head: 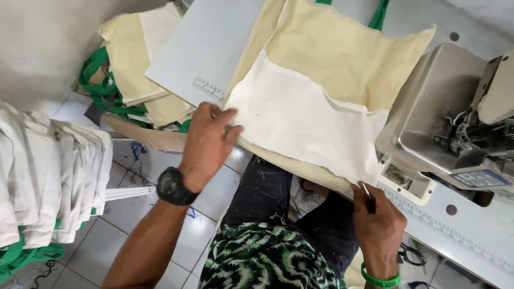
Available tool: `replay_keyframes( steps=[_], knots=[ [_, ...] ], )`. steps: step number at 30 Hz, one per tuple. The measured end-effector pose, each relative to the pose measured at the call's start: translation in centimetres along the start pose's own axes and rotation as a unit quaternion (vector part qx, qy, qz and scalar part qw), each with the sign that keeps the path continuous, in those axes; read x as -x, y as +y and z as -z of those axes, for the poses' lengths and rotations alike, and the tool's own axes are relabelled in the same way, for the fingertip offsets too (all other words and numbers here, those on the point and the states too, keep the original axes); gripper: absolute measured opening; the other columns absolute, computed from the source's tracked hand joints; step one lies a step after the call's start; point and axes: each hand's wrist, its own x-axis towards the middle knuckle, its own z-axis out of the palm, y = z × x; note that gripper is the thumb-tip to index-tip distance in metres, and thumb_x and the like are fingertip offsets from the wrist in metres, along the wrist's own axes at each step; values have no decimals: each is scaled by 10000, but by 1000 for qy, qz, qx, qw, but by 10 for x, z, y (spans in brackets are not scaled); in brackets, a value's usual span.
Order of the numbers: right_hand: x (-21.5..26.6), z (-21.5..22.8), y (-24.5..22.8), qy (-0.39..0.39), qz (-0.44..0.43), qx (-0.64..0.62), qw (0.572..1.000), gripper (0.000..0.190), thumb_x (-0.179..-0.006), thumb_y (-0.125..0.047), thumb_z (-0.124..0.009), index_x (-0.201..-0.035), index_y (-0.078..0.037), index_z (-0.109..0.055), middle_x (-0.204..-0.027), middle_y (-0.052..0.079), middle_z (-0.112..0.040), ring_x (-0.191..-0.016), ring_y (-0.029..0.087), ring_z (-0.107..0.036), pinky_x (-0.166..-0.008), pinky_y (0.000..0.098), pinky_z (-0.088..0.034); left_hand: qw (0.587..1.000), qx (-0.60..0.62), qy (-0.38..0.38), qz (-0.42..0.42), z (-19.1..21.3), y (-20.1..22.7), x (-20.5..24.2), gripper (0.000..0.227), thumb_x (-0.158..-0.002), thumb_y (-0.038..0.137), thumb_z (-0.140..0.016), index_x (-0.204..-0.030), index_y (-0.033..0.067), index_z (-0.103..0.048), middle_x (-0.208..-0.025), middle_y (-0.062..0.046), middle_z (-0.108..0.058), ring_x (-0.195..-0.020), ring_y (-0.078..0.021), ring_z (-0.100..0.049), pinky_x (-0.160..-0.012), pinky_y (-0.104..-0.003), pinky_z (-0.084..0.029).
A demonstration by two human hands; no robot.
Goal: Sewing and trimming fabric tote bags using an industrial overlock machine and scissors.
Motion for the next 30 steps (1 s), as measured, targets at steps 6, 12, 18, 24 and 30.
replay_keyframes(
  steps=[6, 12, 18, 24, 30],
  knots=[
    [-2, 12, 7, -63, -77, -5, 995, 365, -1036, -149, -829, -1328, 66, -785, -857, 145, -800, -587, 199, -687, -509, 315, -611, 962, 251, 49, 99, 13, -12, 37, 178, -962, 9, -838, -1118, 56, -766, -1040, -91, -761, -951, -183, -732, -888, -305, -670],
    [-7, 51, -49, -130, -332, -37, 934, 474, -1186, -403, -471, -1406, 14, -522, -1264, 341, -691, -1103, 451, -697, -942, 533, -569, 865, 399, 14, 305, 9, -13, 66, 263, -991, 81, -793, -1252, 51, -775, -995, -52, -772, -836, -137, -687, -783, -266, -652],
    [-12, 17, -98, -193, -18, -101, 976, 382, -1109, -218, -506, -1341, 17, -699, -1046, 170, -755, -742, 224, -617, -575, 362, -527, 858, 399, 28, 324, 21, -10, 78, 186, -984, 219, -837, -1089, 70, -877, -800, -19, -784, -660, -89, -592, -632, -240, -560],
    [-22, -67, -136, -150, 209, -83, 963, 364, -1051, -254, -751, -1279, 27, -707, -906, 119, -754, -472, 125, -582, -328, 274, -479, 865, 389, 105, 298, 22, 9, 86, 108, -921, 172, -914, -1006, 111, -886, -906, 8, -855, -765, -38, -667, -738, -193, -571],
    [-36, -93, -183, -65, 294, 15, 954, 340, -1066, -325, -792, -1244, -36, -790, -714, 66, -679, -476, 239, -684, -390, 367, -569, 836, 456, 106, 286, 21, 17, 87, 103, -926, 74, -907, -1019, 40, -876, -770, -86, -794, -710, -33, -634, -602, -182, -579]
  ],
)
